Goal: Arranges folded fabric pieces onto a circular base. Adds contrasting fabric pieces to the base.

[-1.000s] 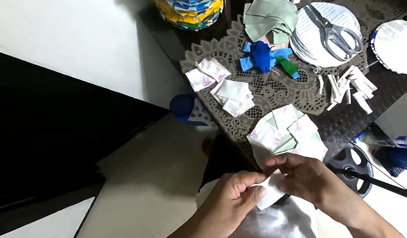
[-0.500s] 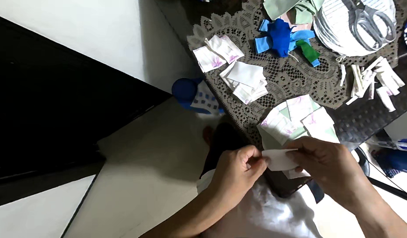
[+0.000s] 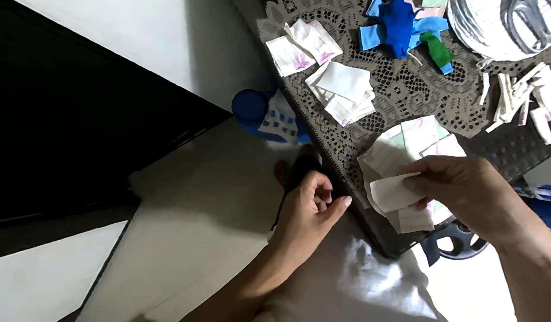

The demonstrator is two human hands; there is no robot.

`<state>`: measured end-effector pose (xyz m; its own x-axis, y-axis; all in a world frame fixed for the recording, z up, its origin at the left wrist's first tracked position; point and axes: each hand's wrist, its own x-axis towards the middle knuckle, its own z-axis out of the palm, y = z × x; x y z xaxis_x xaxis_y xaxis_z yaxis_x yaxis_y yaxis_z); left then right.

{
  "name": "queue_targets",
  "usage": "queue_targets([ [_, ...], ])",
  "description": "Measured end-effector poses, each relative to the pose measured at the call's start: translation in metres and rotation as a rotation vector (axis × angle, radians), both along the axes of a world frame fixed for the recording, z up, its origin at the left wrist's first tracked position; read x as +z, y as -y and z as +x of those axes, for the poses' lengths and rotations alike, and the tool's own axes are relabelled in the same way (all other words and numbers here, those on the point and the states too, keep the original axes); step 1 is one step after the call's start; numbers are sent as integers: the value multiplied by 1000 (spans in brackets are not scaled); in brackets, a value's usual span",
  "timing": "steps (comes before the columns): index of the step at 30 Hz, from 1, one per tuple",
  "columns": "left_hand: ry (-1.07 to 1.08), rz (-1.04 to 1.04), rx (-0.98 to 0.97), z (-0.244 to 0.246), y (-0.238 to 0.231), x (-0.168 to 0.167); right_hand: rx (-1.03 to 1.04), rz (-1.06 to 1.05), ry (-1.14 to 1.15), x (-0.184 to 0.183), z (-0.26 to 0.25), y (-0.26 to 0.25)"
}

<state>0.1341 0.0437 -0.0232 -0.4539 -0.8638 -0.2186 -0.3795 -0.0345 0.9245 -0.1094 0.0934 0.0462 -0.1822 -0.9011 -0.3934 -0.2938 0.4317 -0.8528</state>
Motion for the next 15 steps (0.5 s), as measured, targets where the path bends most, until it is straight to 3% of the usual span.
queue_targets([
  [6, 17, 45, 139, -8, -3, -5, 29, 58, 25, -3, 1, 6],
  [15, -131, 147, 104, -18, -7, -16, 18, 66, -47, -4, 5, 5],
])
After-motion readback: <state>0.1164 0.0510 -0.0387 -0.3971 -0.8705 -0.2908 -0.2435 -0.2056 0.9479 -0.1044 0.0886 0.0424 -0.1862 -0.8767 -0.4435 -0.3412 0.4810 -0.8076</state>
